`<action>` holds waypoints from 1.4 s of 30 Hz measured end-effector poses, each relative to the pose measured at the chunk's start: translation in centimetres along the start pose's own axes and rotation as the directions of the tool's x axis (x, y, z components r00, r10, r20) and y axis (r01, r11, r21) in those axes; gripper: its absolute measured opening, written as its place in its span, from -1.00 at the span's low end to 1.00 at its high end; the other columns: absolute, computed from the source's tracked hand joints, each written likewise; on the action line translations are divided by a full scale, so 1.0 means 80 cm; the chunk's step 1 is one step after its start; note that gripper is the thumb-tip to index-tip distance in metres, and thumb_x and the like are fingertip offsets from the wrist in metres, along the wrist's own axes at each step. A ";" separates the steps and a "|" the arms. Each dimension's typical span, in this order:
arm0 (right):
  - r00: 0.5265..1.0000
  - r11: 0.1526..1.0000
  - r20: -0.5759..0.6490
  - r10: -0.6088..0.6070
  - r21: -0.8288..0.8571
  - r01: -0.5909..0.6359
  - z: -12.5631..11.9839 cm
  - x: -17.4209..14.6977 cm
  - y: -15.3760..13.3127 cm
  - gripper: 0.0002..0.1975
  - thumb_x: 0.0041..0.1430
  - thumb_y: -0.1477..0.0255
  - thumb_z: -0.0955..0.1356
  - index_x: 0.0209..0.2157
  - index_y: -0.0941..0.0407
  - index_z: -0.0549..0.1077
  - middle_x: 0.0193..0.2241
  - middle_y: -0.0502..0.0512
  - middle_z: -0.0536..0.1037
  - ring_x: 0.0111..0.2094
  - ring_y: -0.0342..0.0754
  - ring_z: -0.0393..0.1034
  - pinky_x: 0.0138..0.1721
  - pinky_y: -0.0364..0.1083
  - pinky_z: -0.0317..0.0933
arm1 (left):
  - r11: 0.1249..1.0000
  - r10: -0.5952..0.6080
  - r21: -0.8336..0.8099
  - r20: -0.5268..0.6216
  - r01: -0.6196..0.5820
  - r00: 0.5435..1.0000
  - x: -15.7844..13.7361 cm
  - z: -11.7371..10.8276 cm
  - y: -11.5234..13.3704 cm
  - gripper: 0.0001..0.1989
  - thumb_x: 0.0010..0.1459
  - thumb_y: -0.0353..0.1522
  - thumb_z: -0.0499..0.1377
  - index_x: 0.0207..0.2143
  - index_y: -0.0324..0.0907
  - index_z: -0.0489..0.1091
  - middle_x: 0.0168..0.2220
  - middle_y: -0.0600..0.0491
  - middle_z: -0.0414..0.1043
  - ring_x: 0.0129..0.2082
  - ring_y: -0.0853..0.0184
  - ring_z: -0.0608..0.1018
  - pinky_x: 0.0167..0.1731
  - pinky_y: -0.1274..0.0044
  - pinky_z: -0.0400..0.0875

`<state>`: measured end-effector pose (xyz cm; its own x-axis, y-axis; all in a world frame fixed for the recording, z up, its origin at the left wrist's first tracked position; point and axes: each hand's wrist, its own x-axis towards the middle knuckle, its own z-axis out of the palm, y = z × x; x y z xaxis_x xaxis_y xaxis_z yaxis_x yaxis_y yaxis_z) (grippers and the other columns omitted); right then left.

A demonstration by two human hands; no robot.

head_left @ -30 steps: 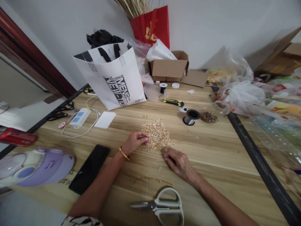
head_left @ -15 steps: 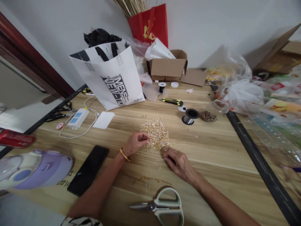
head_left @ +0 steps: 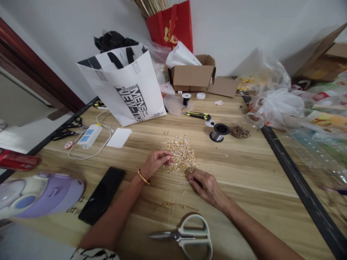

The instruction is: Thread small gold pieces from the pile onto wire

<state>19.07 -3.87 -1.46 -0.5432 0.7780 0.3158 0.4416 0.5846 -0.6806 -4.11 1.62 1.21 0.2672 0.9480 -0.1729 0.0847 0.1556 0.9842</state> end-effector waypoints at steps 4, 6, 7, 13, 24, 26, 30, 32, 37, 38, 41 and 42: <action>1.000 1.000 -0.001 0.002 0.002 -0.002 0.000 0.000 -0.001 -0.86 0.26 0.49 0.18 -0.38 0.11 0.31 -0.47 0.05 0.41 -0.45 -0.11 0.28 -0.41 -0.15 0.13 | 1.000 0.000 0.013 0.008 0.000 1.000 0.000 0.001 -0.003 -0.72 0.00 -0.27 0.21 -0.27 -0.29 0.40 -0.48 0.03 0.51 -0.50 0.42 0.50 -0.43 0.57 0.40; 1.000 1.000 -0.002 -0.001 -0.003 0.001 0.000 0.000 -0.001 -0.86 0.25 0.49 0.18 -0.38 0.11 0.31 -0.47 0.06 0.41 -0.44 -0.11 0.28 -0.41 -0.15 0.13 | 1.000 0.010 0.028 0.004 -0.010 1.000 0.000 0.002 -0.004 -0.72 -0.01 -0.27 0.22 -0.28 -0.28 0.38 -0.51 0.05 0.50 -0.53 0.44 0.49 -0.46 0.59 0.39; 1.000 1.000 -0.003 -0.004 -0.006 0.004 0.000 0.000 -0.001 -0.86 0.25 0.50 0.19 -0.39 0.11 0.31 -0.47 0.05 0.41 -0.44 -0.11 0.29 -0.41 -0.16 0.13 | 0.999 0.012 0.033 -0.004 -0.012 1.000 0.000 0.003 -0.004 -0.72 -0.02 -0.27 0.23 -0.30 -0.28 0.36 -0.53 0.06 0.49 -0.55 0.45 0.48 -0.47 0.60 0.38; 1.000 1.000 -0.010 -0.004 0.002 0.004 0.002 0.000 0.002 -0.87 0.24 0.51 0.19 -0.38 0.11 0.31 -0.46 0.04 0.42 -0.44 -0.11 0.29 -0.40 -0.16 0.13 | 0.995 -0.001 0.096 0.022 -0.001 1.000 -0.001 0.012 0.000 -0.76 -0.11 -0.31 0.29 -0.53 -0.28 0.31 -0.61 0.11 0.42 -0.62 0.50 0.42 -0.56 0.66 0.31; 0.998 0.990 -0.062 0.034 0.139 -0.025 -0.003 -0.001 -0.002 -0.87 0.21 0.48 0.23 -0.40 0.14 0.35 -0.47 0.04 0.42 -0.47 -0.15 0.27 -0.42 -0.18 0.13 | 0.984 -0.035 0.176 0.253 -0.010 0.967 -0.004 0.042 0.003 -0.78 -0.08 -0.32 0.27 -0.38 -0.30 0.45 -0.42 -0.01 0.53 -0.41 0.36 0.54 -0.33 0.54 0.40; 0.996 0.985 -0.063 0.064 0.163 -0.053 -0.004 -0.002 -0.002 -0.89 0.20 0.48 0.23 -0.39 0.15 0.36 -0.48 0.03 0.41 -0.48 -0.16 0.25 -0.43 -0.19 0.12 | 0.988 -0.044 0.153 0.266 0.003 0.963 -0.005 0.046 0.001 -0.76 -0.08 -0.33 0.27 -0.35 -0.29 0.43 -0.40 -0.03 0.54 -0.38 0.34 0.55 -0.30 0.51 0.41; 0.991 0.975 -0.065 0.113 0.198 -0.098 -0.003 -0.003 -0.001 -0.90 0.18 0.47 0.25 -0.37 0.16 0.37 -0.49 0.00 0.40 -0.51 -0.18 0.21 -0.46 -0.20 0.09 | 0.993 -0.036 0.115 0.242 0.008 0.970 -0.008 0.052 -0.007 -0.72 -0.09 -0.33 0.29 -0.30 -0.29 0.40 -0.38 -0.04 0.54 -0.35 0.33 0.56 -0.28 0.50 0.41; 0.990 0.971 -0.061 0.128 0.212 -0.113 -0.002 -0.003 0.000 -0.89 0.19 0.46 0.24 -0.37 0.16 0.37 -0.50 -0.01 0.40 -0.52 -0.18 0.21 -0.47 -0.21 0.08 | 0.993 -0.004 0.118 0.218 -0.022 0.976 -0.009 0.055 -0.011 -0.73 -0.09 -0.32 0.29 -0.32 -0.29 0.41 -0.39 -0.03 0.53 -0.36 0.33 0.55 -0.30 0.51 0.40; 0.987 0.965 -0.060 0.151 0.226 -0.134 -0.002 -0.002 0.002 -0.91 0.17 0.47 0.26 -0.39 0.16 0.36 -0.53 -0.04 0.38 -0.53 -0.20 0.20 -0.48 -0.22 0.06 | 0.984 0.055 0.156 0.185 -0.085 0.981 -0.011 0.063 -0.014 -0.81 -0.06 -0.33 0.26 -0.42 -0.29 0.43 -0.45 0.01 0.51 -0.42 0.36 0.52 -0.35 0.55 0.38; 0.986 0.964 -0.059 0.157 0.224 -0.140 -0.002 -0.002 0.002 -0.91 0.17 0.47 0.26 -0.39 0.16 0.36 -0.53 -0.04 0.38 -0.53 -0.20 0.19 -0.49 -0.22 0.06 | 0.983 0.058 0.160 0.176 -0.087 0.983 -0.012 0.065 -0.013 -0.82 -0.06 -0.33 0.26 -0.43 -0.29 0.44 -0.46 0.01 0.50 -0.43 0.37 0.51 -0.36 0.56 0.38; 0.985 0.962 -0.053 0.166 0.227 -0.150 -0.002 -0.002 0.003 -0.91 0.16 0.46 0.26 -0.38 0.16 0.36 -0.53 -0.04 0.38 -0.54 -0.21 0.19 -0.49 -0.23 0.06 | 0.985 0.061 0.153 0.154 -0.085 0.986 -0.012 0.066 -0.014 -0.83 -0.07 -0.34 0.26 -0.44 -0.29 0.43 -0.47 0.02 0.49 -0.44 0.38 0.50 -0.37 0.56 0.37; 0.984 0.961 -0.051 0.169 0.230 -0.153 -0.001 -0.002 0.004 -0.91 0.16 0.46 0.26 -0.38 0.16 0.36 -0.53 -0.05 0.38 -0.54 -0.21 0.19 -0.49 -0.23 0.06 | 0.986 0.059 0.148 0.149 -0.082 0.987 -0.011 0.066 -0.014 -0.83 -0.07 -0.34 0.25 -0.44 -0.29 0.43 -0.47 0.02 0.49 -0.44 0.38 0.50 -0.37 0.56 0.37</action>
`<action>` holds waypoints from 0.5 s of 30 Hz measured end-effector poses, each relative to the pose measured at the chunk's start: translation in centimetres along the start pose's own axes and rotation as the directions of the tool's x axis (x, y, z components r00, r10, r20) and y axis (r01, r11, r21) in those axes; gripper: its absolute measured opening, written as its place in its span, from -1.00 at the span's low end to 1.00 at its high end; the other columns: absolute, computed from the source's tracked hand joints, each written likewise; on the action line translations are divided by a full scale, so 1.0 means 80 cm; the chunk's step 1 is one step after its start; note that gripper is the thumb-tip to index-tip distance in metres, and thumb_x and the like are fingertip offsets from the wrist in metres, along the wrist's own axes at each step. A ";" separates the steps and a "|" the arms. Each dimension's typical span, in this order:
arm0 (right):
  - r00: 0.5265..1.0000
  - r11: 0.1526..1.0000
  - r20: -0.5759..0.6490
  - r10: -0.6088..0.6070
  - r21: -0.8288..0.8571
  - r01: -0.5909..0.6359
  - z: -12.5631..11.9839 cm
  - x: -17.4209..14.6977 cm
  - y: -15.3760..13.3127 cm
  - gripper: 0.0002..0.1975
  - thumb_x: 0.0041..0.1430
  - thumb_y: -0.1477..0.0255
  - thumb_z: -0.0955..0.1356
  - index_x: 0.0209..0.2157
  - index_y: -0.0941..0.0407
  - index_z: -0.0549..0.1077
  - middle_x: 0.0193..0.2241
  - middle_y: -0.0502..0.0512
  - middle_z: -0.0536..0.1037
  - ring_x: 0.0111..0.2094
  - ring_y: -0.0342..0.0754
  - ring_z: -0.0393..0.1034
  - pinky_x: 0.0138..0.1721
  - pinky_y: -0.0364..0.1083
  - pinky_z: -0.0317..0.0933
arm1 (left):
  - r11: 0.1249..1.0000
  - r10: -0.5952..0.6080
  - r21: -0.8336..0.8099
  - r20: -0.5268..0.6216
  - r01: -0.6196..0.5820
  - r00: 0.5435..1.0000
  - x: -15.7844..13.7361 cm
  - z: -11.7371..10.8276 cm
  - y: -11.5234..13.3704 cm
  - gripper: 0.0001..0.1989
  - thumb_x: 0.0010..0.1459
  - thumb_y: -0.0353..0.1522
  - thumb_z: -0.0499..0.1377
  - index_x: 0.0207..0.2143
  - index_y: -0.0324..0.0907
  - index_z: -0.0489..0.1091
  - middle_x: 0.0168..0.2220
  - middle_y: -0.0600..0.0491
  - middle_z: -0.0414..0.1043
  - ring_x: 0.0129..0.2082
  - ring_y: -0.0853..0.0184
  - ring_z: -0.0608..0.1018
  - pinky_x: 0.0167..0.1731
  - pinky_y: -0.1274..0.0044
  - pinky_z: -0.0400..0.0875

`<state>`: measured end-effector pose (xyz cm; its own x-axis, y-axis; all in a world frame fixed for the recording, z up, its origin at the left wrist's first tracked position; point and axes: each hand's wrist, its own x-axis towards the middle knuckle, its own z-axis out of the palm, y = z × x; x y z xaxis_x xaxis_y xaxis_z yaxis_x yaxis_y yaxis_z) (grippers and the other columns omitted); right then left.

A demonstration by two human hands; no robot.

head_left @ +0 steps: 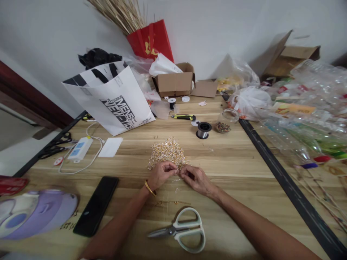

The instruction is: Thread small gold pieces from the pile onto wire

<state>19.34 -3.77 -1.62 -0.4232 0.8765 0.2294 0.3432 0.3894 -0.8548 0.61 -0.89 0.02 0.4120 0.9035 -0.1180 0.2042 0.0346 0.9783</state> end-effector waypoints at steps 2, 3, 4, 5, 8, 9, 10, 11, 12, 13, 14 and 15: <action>1.000 1.000 0.003 0.007 0.009 -0.007 0.000 0.000 0.001 -0.91 0.16 0.46 0.26 -0.39 0.16 0.36 -0.53 -0.05 0.38 -0.54 -0.21 0.19 -0.49 -0.23 0.06 | 1.000 -0.002 -0.001 -0.003 0.002 1.000 0.000 -0.001 -0.002 -0.83 -0.06 -0.34 0.25 -0.43 -0.29 0.43 -0.47 0.02 0.48 -0.44 0.38 0.49 -0.37 0.56 0.36; 1.000 1.000 0.005 0.012 0.013 -0.012 0.000 0.000 0.001 -0.91 0.16 0.46 0.26 -0.39 0.16 0.36 -0.53 -0.05 0.38 -0.54 -0.21 0.19 -0.49 -0.23 0.06 | 1.000 -0.002 0.006 -0.002 0.002 1.000 0.001 -0.002 -0.003 -0.83 -0.06 -0.34 0.24 -0.43 -0.29 0.43 -0.47 0.02 0.48 -0.45 0.39 0.49 -0.38 0.57 0.36; 1.000 1.000 0.006 0.017 0.016 -0.018 0.000 0.000 0.001 -0.92 0.16 0.46 0.26 -0.39 0.16 0.36 -0.53 -0.04 0.38 -0.53 -0.21 0.19 -0.50 -0.23 0.06 | 1.000 -0.001 0.016 -0.002 0.001 1.000 0.001 -0.002 -0.004 -0.84 -0.05 -0.34 0.24 -0.43 -0.29 0.43 -0.48 0.02 0.48 -0.46 0.39 0.48 -0.40 0.58 0.35; 1.000 1.000 0.007 0.021 0.017 -0.022 0.000 0.000 0.002 -0.92 0.16 0.46 0.26 -0.38 0.16 0.36 -0.52 -0.04 0.38 -0.53 -0.21 0.19 -0.50 -0.23 0.06 | 1.000 0.001 0.028 -0.002 -0.001 1.000 0.001 -0.002 -0.004 -0.84 -0.04 -0.34 0.23 -0.44 -0.29 0.43 -0.49 0.03 0.47 -0.47 0.40 0.47 -0.41 0.59 0.34; 1.000 1.000 0.008 0.025 0.016 -0.025 0.000 0.000 0.001 -0.92 0.16 0.47 0.26 -0.39 0.16 0.36 -0.53 -0.04 0.38 -0.53 -0.21 0.19 -0.49 -0.22 0.06 | 0.998 0.012 0.057 -0.003 -0.012 1.000 0.001 -0.002 -0.004 -0.86 -0.03 -0.35 0.22 -0.45 -0.28 0.42 -0.50 0.04 0.45 -0.47 0.41 0.45 -0.42 0.60 0.32; 1.000 1.000 0.007 0.024 0.016 -0.025 0.000 0.000 0.001 -0.92 0.16 0.46 0.26 -0.39 0.16 0.36 -0.53 -0.04 0.37 -0.53 -0.21 0.18 -0.49 -0.22 0.07 | 0.998 0.018 0.063 -0.003 -0.018 1.000 0.001 -0.002 -0.003 -0.86 -0.02 -0.35 0.22 -0.46 -0.28 0.42 -0.49 0.05 0.45 -0.47 0.41 0.45 -0.41 0.60 0.32; 1.000 1.000 0.008 0.024 0.016 -0.024 0.000 0.001 0.000 -0.91 0.16 0.46 0.26 -0.39 0.16 0.36 -0.53 -0.04 0.37 -0.54 -0.21 0.18 -0.49 -0.22 0.06 | 0.998 0.023 0.066 -0.002 -0.023 1.000 0.001 -0.002 -0.003 -0.86 -0.02 -0.34 0.21 -0.46 -0.28 0.42 -0.49 0.05 0.45 -0.46 0.41 0.44 -0.40 0.59 0.32; 1.000 1.000 0.008 0.025 0.018 -0.025 -0.001 0.001 -0.001 -0.91 0.16 0.45 0.26 -0.39 0.16 0.36 -0.53 -0.04 0.37 -0.54 -0.21 0.17 -0.50 -0.22 0.06 | 0.998 0.029 0.063 -0.001 -0.029 1.000 0.001 -0.002 -0.002 -0.85 -0.02 -0.33 0.21 -0.45 -0.27 0.42 -0.48 0.05 0.44 -0.45 0.41 0.44 -0.39 0.59 0.32; 1.000 0.999 0.006 0.027 0.021 -0.027 -0.001 0.001 -0.001 -0.90 0.17 0.45 0.26 -0.39 0.16 0.36 -0.54 -0.04 0.37 -0.55 -0.21 0.17 -0.50 -0.22 0.06 | 0.998 0.033 0.058 0.002 -0.033 0.999 0.001 -0.002 -0.002 -0.84 -0.01 -0.32 0.21 -0.45 -0.27 0.42 -0.48 0.05 0.44 -0.45 0.41 0.44 -0.39 0.59 0.31; 1.000 0.999 0.004 0.030 0.026 -0.030 -0.001 0.001 -0.002 -0.90 0.17 0.44 0.26 -0.39 0.16 0.36 -0.54 -0.04 0.37 -0.55 -0.21 0.16 -0.51 -0.22 0.06 | 0.998 0.033 0.050 0.008 -0.034 0.999 0.001 -0.002 -0.001 -0.83 0.00 -0.31 0.21 -0.45 -0.27 0.42 -0.49 0.05 0.44 -0.46 0.41 0.44 -0.40 0.59 0.31; 0.999 0.999 0.004 0.034 0.031 -0.034 -0.001 0.002 -0.002 -0.89 0.17 0.44 0.26 -0.39 0.16 0.37 -0.54 -0.04 0.37 -0.55 -0.21 0.16 -0.51 -0.22 0.06 | 0.999 0.029 0.040 0.016 -0.029 0.999 0.002 -0.002 -0.001 -0.82 0.01 -0.30 0.20 -0.45 -0.27 0.42 -0.49 0.05 0.44 -0.47 0.42 0.43 -0.42 0.60 0.31; 0.999 0.999 0.006 0.038 0.038 -0.038 -0.002 0.002 -0.002 -0.89 0.17 0.43 0.26 -0.39 0.16 0.37 -0.54 -0.04 0.37 -0.55 -0.21 0.16 -0.51 -0.22 0.06 | 0.999 0.020 0.028 0.025 -0.020 1.000 0.002 -0.003 0.000 -0.80 0.01 -0.28 0.19 -0.46 -0.28 0.42 -0.51 0.05 0.44 -0.49 0.42 0.42 -0.44 0.60 0.30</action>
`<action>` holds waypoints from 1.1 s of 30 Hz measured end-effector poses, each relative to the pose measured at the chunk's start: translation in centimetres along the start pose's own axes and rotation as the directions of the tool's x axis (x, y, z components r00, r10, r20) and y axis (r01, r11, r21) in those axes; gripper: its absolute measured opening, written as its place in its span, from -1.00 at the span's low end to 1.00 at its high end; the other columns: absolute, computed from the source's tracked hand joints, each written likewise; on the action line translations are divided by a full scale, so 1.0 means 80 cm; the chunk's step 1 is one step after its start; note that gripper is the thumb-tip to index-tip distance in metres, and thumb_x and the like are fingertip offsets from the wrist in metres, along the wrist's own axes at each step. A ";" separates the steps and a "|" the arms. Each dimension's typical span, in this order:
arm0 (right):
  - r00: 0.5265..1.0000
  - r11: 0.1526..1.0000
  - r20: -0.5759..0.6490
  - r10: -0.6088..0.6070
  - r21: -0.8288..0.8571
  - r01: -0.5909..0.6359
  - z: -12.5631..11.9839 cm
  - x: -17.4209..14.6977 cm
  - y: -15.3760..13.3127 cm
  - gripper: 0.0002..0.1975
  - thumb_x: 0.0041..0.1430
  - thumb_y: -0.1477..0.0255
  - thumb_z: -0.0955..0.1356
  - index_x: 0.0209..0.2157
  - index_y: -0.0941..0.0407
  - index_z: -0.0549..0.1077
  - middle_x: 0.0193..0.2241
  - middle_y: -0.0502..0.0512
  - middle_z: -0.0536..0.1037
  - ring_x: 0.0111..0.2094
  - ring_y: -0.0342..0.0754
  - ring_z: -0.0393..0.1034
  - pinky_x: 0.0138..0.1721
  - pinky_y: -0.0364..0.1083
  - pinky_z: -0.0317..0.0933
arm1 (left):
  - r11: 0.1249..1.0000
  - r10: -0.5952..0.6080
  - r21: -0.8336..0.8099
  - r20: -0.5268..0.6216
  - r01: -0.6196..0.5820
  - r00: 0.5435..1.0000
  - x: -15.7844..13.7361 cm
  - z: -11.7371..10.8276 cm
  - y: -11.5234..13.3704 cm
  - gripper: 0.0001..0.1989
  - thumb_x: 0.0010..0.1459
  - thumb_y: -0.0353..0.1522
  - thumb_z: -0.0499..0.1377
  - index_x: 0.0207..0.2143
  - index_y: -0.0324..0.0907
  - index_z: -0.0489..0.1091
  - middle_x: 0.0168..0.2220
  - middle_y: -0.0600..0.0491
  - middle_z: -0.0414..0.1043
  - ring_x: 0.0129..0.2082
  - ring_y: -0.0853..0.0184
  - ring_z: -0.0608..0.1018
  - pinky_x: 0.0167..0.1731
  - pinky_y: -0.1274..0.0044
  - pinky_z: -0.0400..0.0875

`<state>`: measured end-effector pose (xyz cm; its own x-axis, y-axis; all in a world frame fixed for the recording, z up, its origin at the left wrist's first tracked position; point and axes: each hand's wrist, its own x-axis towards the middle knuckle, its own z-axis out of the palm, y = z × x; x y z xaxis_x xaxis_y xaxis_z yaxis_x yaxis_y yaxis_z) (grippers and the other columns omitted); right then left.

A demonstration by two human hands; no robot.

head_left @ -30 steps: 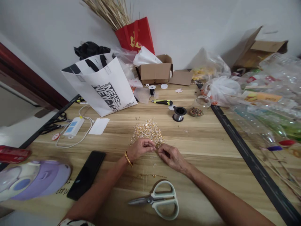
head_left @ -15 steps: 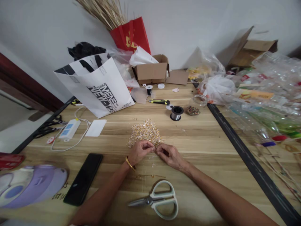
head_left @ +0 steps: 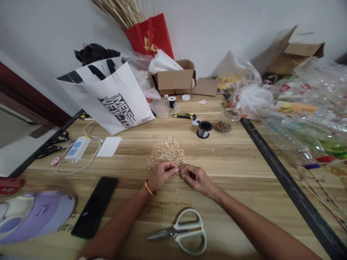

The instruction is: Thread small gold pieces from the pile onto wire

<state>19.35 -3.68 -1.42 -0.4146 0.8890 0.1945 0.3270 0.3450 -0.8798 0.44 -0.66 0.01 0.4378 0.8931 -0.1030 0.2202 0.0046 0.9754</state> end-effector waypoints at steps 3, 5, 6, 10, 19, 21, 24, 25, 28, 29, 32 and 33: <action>1.000 1.000 0.006 0.012 0.020 -0.012 0.000 0.000 0.001 -0.89 0.17 0.43 0.26 -0.39 0.16 0.37 -0.53 -0.04 0.38 -0.54 -0.21 0.18 -0.50 -0.22 0.07 | 0.999 -0.035 -0.040 0.028 0.036 0.999 0.001 -0.002 0.000 -0.78 0.03 -0.26 0.19 -0.46 -0.28 0.42 -0.53 0.05 0.44 -0.53 0.44 0.41 -0.46 0.61 0.30; 1.000 0.999 0.006 0.020 0.035 -0.020 0.000 0.000 0.002 -0.90 0.17 0.43 0.26 -0.38 0.16 0.37 -0.54 -0.04 0.37 -0.54 -0.21 0.17 -0.51 -0.22 0.07 | 0.996 -0.054 -0.072 0.037 0.056 0.998 0.001 -0.002 -0.001 -0.78 0.01 -0.26 0.20 -0.44 -0.29 0.43 -0.52 0.04 0.46 -0.52 0.43 0.42 -0.45 0.59 0.32; 1.000 0.999 0.005 0.023 0.042 -0.023 0.000 0.000 0.002 -0.90 0.17 0.43 0.26 -0.38 0.17 0.37 -0.54 -0.04 0.36 -0.54 -0.21 0.17 -0.51 -0.22 0.06 | 0.994 -0.060 -0.085 0.038 0.063 0.997 0.001 -0.001 -0.001 -0.78 0.01 -0.27 0.20 -0.42 -0.29 0.43 -0.50 0.03 0.47 -0.52 0.43 0.43 -0.44 0.59 0.33; 0.999 0.998 -0.017 0.038 0.054 -0.037 0.001 0.000 0.003 -0.88 0.17 0.42 0.27 -0.37 0.17 0.37 -0.56 -0.06 0.34 -0.55 -0.21 0.15 -0.53 -0.22 0.04 | 0.991 -0.066 -0.111 0.028 0.069 0.997 0.000 0.002 -0.001 -0.79 -0.02 -0.30 0.22 -0.37 -0.29 0.43 -0.47 0.02 0.48 -0.48 0.41 0.46 -0.41 0.58 0.34; 0.998 0.996 -0.024 0.050 0.069 -0.048 0.002 0.001 0.006 -0.86 0.17 0.38 0.27 -0.34 0.16 0.39 -0.58 -0.06 0.33 -0.57 -0.21 0.14 -0.54 -0.22 0.04 | 1.000 0.006 -0.021 0.019 -0.005 1.000 -0.005 0.010 0.008 -0.67 0.03 -0.37 0.18 -0.11 -0.24 0.32 -0.44 0.05 0.48 -0.42 0.38 0.49 -0.36 0.57 0.33; 0.999 0.996 -0.021 0.047 0.078 -0.045 0.002 0.001 0.006 -0.86 0.17 0.38 0.27 -0.33 0.16 0.39 -0.58 -0.06 0.33 -0.57 -0.21 0.14 -0.54 -0.22 0.04 | 0.999 0.038 0.033 0.023 -0.039 0.999 -0.006 0.012 0.007 -0.67 0.05 -0.37 0.16 -0.09 -0.22 0.31 -0.43 0.06 0.47 -0.40 0.37 0.49 -0.35 0.57 0.32; 0.999 0.996 -0.018 0.039 0.083 -0.037 0.002 0.001 0.004 -0.87 0.17 0.38 0.28 -0.34 0.16 0.38 -0.59 -0.08 0.31 -0.57 -0.21 0.14 -0.54 -0.23 0.04 | 0.992 0.067 0.108 0.023 -0.069 0.998 -0.007 0.015 0.005 -0.68 0.07 -0.38 0.13 -0.08 -0.21 0.31 -0.42 0.06 0.46 -0.40 0.37 0.48 -0.34 0.57 0.32; 0.999 0.996 -0.019 0.037 0.081 -0.035 0.002 0.001 0.004 -0.87 0.16 0.38 0.28 -0.34 0.16 0.38 -0.59 -0.08 0.31 -0.57 -0.21 0.14 -0.54 -0.23 0.04 | 0.988 0.075 0.131 0.019 -0.076 0.997 -0.007 0.016 0.005 -0.69 0.08 -0.38 0.13 -0.08 -0.21 0.31 -0.42 0.06 0.45 -0.41 0.38 0.47 -0.35 0.57 0.32; 0.999 0.998 -0.025 0.034 0.060 -0.033 0.002 0.001 0.004 -0.88 0.16 0.39 0.29 -0.34 0.16 0.37 -0.59 -0.09 0.31 -0.58 -0.21 0.14 -0.53 -0.22 0.04 | 0.979 0.096 0.180 0.012 -0.097 0.995 -0.007 0.018 0.003 -0.71 0.08 -0.40 0.12 -0.10 -0.22 0.32 -0.44 0.06 0.44 -0.43 0.38 0.46 -0.36 0.57 0.31; 0.999 0.998 -0.025 0.034 0.051 -0.032 0.002 0.001 0.004 -0.89 0.16 0.39 0.28 -0.35 0.15 0.36 -0.59 -0.09 0.31 -0.57 -0.21 0.14 -0.52 -0.22 0.05 | 0.977 0.100 0.187 0.014 -0.101 0.995 -0.007 0.019 0.003 -0.71 0.08 -0.40 0.12 -0.11 -0.22 0.32 -0.44 0.07 0.44 -0.43 0.38 0.46 -0.36 0.58 0.30; 0.999 0.999 -0.017 0.035 0.031 -0.034 0.002 0.001 0.005 -0.89 0.17 0.40 0.27 -0.35 0.15 0.35 -0.58 -0.08 0.31 -0.56 -0.20 0.15 -0.51 -0.22 0.05 | 0.977 0.101 0.188 0.015 -0.102 0.995 -0.007 0.020 0.002 -0.73 0.09 -0.40 0.11 -0.12 -0.22 0.33 -0.45 0.07 0.44 -0.43 0.38 0.46 -0.37 0.58 0.30; 0.999 0.999 -0.014 0.035 0.030 -0.035 0.002 0.001 0.005 -0.90 0.18 0.41 0.26 -0.35 0.15 0.35 -0.58 -0.08 0.31 -0.56 -0.20 0.15 -0.50 -0.21 0.05 | 0.978 0.098 0.185 0.015 -0.100 0.995 -0.007 0.020 0.003 -0.74 0.09 -0.40 0.11 -0.12 -0.22 0.33 -0.45 0.07 0.44 -0.43 0.38 0.46 -0.37 0.58 0.30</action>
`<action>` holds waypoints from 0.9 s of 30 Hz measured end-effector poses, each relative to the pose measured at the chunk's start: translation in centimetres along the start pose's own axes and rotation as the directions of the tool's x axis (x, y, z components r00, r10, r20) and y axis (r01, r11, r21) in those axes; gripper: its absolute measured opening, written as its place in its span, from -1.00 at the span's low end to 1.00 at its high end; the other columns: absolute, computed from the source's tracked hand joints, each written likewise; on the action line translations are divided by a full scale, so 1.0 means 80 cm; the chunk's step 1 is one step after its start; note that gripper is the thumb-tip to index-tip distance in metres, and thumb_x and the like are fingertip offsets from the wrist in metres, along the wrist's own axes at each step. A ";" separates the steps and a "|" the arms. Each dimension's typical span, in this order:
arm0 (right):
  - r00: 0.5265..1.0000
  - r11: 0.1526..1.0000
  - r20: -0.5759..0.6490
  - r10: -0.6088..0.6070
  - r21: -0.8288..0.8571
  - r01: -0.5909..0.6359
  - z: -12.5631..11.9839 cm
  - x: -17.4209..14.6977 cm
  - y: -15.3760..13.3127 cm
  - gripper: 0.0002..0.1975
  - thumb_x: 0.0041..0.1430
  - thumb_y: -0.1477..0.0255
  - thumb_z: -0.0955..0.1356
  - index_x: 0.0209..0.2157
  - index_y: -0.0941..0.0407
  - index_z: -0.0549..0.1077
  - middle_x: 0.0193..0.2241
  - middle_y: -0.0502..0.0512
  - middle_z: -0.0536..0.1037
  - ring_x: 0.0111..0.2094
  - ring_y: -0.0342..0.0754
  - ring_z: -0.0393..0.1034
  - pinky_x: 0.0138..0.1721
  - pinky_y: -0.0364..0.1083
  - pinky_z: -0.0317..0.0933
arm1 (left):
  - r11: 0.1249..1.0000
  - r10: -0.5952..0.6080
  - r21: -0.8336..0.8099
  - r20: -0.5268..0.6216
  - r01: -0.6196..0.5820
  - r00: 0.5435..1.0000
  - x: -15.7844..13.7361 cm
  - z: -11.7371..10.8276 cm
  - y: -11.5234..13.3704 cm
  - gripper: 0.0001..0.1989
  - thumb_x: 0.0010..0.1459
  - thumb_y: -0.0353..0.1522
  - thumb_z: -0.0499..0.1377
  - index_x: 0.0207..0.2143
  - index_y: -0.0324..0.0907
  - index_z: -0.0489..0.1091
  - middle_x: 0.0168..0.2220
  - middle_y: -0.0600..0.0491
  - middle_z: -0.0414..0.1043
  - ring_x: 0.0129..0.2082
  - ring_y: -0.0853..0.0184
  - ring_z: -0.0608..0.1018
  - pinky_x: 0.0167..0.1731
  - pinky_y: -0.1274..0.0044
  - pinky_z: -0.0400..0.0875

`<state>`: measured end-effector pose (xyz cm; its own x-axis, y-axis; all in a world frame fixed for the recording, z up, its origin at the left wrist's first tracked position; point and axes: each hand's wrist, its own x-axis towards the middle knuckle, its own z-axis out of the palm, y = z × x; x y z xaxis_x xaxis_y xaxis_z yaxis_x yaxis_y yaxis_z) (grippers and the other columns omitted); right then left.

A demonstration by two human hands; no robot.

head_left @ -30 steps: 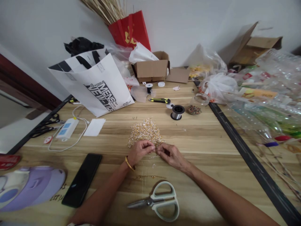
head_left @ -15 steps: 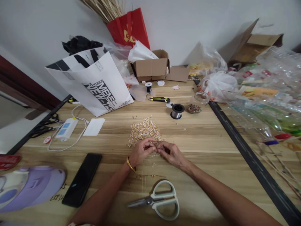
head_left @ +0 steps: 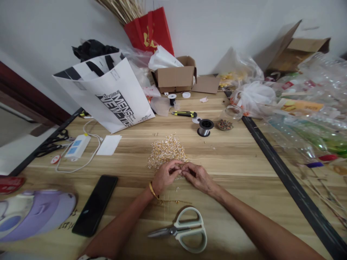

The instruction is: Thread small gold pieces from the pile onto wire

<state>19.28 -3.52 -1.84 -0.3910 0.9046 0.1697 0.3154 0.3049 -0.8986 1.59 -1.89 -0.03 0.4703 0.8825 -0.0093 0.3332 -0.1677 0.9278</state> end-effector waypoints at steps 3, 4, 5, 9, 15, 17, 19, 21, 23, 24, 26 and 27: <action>1.000 1.000 0.006 -0.005 0.005 0.005 0.000 0.000 0.000 -0.89 0.19 0.42 0.24 -0.36 0.15 0.34 -0.56 -0.07 0.32 -0.54 -0.19 0.16 -0.48 -0.21 0.06 | 1.000 -0.001 -0.013 0.012 0.002 1.000 0.000 0.000 0.002 -0.74 0.10 -0.39 0.10 -0.12 -0.22 0.33 -0.45 0.06 0.44 -0.43 0.38 0.46 -0.37 0.58 0.31; 1.000 1.000 0.008 -0.008 0.007 0.008 0.000 0.000 -0.001 -0.89 0.20 0.42 0.24 -0.37 0.15 0.33 -0.56 -0.06 0.32 -0.53 -0.19 0.17 -0.47 -0.21 0.06 | 1.000 0.000 -0.022 0.020 0.000 1.000 0.000 -0.001 0.003 -0.74 0.11 -0.39 0.09 -0.12 -0.22 0.33 -0.44 0.06 0.45 -0.43 0.38 0.47 -0.36 0.57 0.31; 1.000 1.000 0.010 -0.011 0.010 0.011 -0.001 0.000 -0.001 -0.88 0.20 0.41 0.24 -0.38 0.15 0.33 -0.55 -0.06 0.32 -0.53 -0.19 0.16 -0.47 -0.21 0.06 | 0.999 0.002 -0.036 0.026 -0.001 1.000 0.000 -0.001 0.003 -0.75 0.12 -0.39 0.09 -0.12 -0.22 0.33 -0.43 0.05 0.45 -0.42 0.37 0.47 -0.36 0.57 0.32; 1.000 0.999 0.022 -0.007 0.038 0.006 -0.002 0.000 -0.004 -0.87 0.22 0.41 0.22 -0.37 0.15 0.31 -0.56 -0.07 0.30 -0.54 -0.20 0.15 -0.47 -0.22 0.05 | 0.995 -0.004 -0.104 0.047 0.009 0.999 0.000 -0.002 0.004 -0.76 0.12 -0.39 0.09 -0.13 -0.24 0.34 -0.42 0.03 0.47 -0.39 0.36 0.50 -0.33 0.56 0.34; 0.999 0.997 0.023 0.023 0.066 -0.025 -0.004 -0.001 -0.004 -0.87 0.22 0.40 0.21 -0.38 0.14 0.29 -0.58 -0.08 0.27 -0.55 -0.20 0.13 -0.49 -0.22 0.04 | 0.998 -0.002 -0.059 0.007 0.003 1.000 0.001 -0.005 0.004 -0.78 0.06 -0.42 0.14 -0.19 -0.23 0.37 -0.40 0.04 0.48 -0.40 0.38 0.51 -0.35 0.58 0.37; 0.999 0.997 0.021 0.033 0.068 -0.035 -0.004 -0.001 -0.003 -0.87 0.22 0.40 0.21 -0.38 0.13 0.29 -0.59 -0.08 0.27 -0.56 -0.19 0.13 -0.49 -0.21 0.04 | 1.000 -0.005 0.014 -0.029 0.005 1.000 0.001 -0.007 0.006 -0.83 0.05 -0.44 0.14 -0.26 -0.24 0.41 -0.40 0.03 0.50 -0.40 0.38 0.51 -0.36 0.58 0.37; 0.999 0.997 0.021 0.040 0.063 -0.042 -0.004 -0.002 -0.002 -0.87 0.22 0.40 0.21 -0.37 0.14 0.30 -0.59 -0.08 0.27 -0.56 -0.19 0.13 -0.49 -0.21 0.04 | 0.995 0.014 0.097 -0.050 -0.009 0.999 0.000 -0.010 0.008 -0.88 0.05 -0.45 0.14 -0.33 -0.24 0.44 -0.40 0.03 0.51 -0.40 0.38 0.51 -0.35 0.58 0.37; 0.999 0.997 0.022 0.042 0.056 -0.044 -0.004 -0.002 -0.002 -0.87 0.22 0.40 0.21 -0.38 0.14 0.30 -0.59 -0.08 0.27 -0.56 -0.19 0.14 -0.49 -0.21 0.04 | 0.981 0.049 0.189 -0.055 -0.038 0.997 0.000 -0.011 0.010 -0.90 0.05 -0.45 0.14 -0.39 -0.23 0.46 -0.41 0.03 0.52 -0.40 0.38 0.51 -0.33 0.57 0.36; 0.999 0.998 0.024 0.043 0.051 -0.044 -0.004 -0.002 -0.003 -0.86 0.23 0.40 0.21 -0.38 0.14 0.30 -0.59 -0.08 0.27 -0.56 -0.19 0.14 -0.49 -0.21 0.04 | 0.957 0.088 0.280 -0.053 -0.070 0.995 -0.002 -0.012 0.010 -0.90 0.06 -0.45 0.14 -0.41 -0.22 0.46 -0.42 0.04 0.51 -0.41 0.38 0.49 -0.33 0.56 0.34; 0.999 0.998 0.026 0.043 0.049 -0.045 -0.004 -0.002 -0.003 -0.86 0.23 0.40 0.21 -0.38 0.14 0.30 -0.59 -0.08 0.27 -0.56 -0.19 0.14 -0.49 -0.21 0.04 | 0.945 0.107 0.316 -0.054 -0.084 0.993 -0.002 -0.013 0.010 -0.90 0.06 -0.45 0.14 -0.42 -0.22 0.46 -0.43 0.04 0.51 -0.41 0.38 0.48 -0.33 0.56 0.34; 0.999 0.998 0.028 0.043 0.043 -0.044 -0.005 -0.001 -0.004 -0.86 0.23 0.40 0.21 -0.38 0.14 0.30 -0.59 -0.08 0.27 -0.56 -0.19 0.13 -0.49 -0.21 0.04 | 0.925 0.135 0.364 -0.047 -0.109 0.990 -0.003 -0.013 0.010 -0.89 0.07 -0.47 0.12 -0.42 -0.21 0.46 -0.43 0.05 0.49 -0.40 0.38 0.47 -0.33 0.56 0.33; 0.999 0.998 0.026 0.044 0.040 -0.045 -0.005 -0.001 -0.005 -0.86 0.23 0.40 0.21 -0.38 0.14 0.29 -0.59 -0.08 0.26 -0.56 -0.19 0.13 -0.49 -0.21 0.03 | 0.919 0.142 0.377 -0.041 -0.117 0.989 -0.003 -0.013 0.009 -0.88 0.08 -0.47 0.12 -0.42 -0.21 0.46 -0.43 0.05 0.49 -0.40 0.38 0.47 -0.33 0.56 0.33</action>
<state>19.57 -3.61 -1.35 -0.3994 0.9089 0.1196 0.2979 0.2521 -0.9207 0.89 -1.77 1.05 0.4794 0.8667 0.1379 0.5596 -0.4230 0.7127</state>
